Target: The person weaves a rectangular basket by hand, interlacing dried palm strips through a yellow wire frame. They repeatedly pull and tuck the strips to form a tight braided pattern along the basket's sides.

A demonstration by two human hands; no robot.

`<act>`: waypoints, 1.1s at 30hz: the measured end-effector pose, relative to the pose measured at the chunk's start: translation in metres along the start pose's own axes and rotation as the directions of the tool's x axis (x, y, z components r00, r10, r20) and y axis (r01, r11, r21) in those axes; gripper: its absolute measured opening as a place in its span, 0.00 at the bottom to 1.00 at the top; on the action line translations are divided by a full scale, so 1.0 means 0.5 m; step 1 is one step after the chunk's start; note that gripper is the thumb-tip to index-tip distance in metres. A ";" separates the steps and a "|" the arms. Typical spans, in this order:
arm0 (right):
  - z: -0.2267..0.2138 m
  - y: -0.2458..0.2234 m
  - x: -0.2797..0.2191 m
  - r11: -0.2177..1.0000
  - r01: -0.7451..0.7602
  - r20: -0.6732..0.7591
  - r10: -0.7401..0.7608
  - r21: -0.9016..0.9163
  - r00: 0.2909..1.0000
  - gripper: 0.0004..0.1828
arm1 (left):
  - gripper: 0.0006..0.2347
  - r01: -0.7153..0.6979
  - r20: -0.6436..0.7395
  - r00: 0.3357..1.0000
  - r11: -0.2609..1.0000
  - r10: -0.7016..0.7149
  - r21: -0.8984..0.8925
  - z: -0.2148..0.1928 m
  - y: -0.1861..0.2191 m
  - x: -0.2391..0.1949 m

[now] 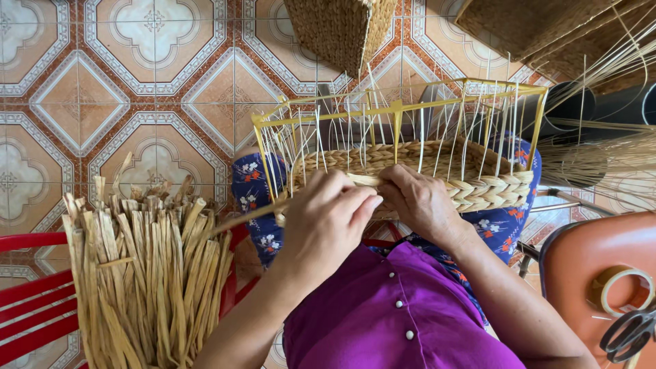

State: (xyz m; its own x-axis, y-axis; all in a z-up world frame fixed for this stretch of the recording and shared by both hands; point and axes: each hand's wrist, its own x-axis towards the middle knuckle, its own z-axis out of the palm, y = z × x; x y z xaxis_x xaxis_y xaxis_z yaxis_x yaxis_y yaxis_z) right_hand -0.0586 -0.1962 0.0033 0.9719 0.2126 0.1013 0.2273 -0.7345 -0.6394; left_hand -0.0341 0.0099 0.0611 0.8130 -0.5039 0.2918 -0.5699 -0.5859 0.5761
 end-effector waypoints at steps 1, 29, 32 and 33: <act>0.003 0.002 -0.003 1.000 -0.007 -0.001 0.007 -0.014 1.000 0.08 | 0.07 0.019 0.007 1.000 1.000 -0.019 0.025 0.028 -0.006 0.000; -0.013 0.007 -0.013 0.971 -0.140 0.032 0.136 0.191 0.990 0.10 | 0.13 0.731 0.685 0.641 0.549 -0.347 -0.406 0.122 -0.070 0.028; -0.018 0.017 -0.023 0.942 -0.199 0.044 0.195 0.269 0.980 0.08 | 0.12 0.236 0.216 0.964 0.881 -0.157 -0.411 0.147 -0.075 0.034; -0.020 0.022 -0.020 0.912 -0.252 0.066 0.244 0.324 0.967 0.07 | 0.12 0.161 0.094 0.986 0.910 -0.134 -0.383 0.156 -0.076 0.034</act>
State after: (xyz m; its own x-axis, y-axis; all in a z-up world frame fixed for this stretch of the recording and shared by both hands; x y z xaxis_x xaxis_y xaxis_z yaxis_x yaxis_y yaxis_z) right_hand -0.0653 -0.2129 0.0029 0.9917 0.0691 -0.1088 -0.0579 -0.5149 -0.8553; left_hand -0.0077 -0.0259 -0.0153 0.8674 -0.4780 0.1385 -0.3422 -0.3707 0.8634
